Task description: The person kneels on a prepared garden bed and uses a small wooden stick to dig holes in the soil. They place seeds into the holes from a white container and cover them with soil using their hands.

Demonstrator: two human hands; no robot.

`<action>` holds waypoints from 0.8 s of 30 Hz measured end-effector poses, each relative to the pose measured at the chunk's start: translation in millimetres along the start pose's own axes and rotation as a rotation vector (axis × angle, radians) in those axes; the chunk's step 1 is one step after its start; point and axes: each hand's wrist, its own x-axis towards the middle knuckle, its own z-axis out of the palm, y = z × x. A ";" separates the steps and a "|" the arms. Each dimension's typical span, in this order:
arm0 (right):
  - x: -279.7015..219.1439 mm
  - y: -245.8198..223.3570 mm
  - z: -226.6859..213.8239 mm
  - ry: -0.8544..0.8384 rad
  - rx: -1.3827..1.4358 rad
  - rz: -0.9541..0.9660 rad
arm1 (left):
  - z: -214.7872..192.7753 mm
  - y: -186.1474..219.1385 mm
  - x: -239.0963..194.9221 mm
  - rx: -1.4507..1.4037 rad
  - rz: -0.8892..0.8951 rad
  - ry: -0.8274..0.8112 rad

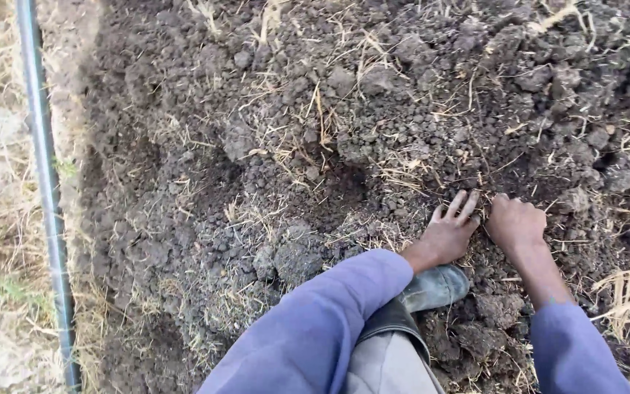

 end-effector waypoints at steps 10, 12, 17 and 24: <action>-35.3 -3.1 6.4 0.094 0.181 0.034 | 43.6 -24.7 22.3 0.194 0.109 0.258; -43.0 8.3 12.0 0.052 0.189 0.007 | 52.4 -21.2 27.6 0.179 0.072 0.283; -87.7 22.4 -7.2 -0.032 0.324 0.054 | 42.4 -3.9 26.6 0.224 0.082 0.160; -89.7 21.5 90.4 0.149 0.580 -0.029 | 56.4 -3.5 35.4 0.380 0.073 0.243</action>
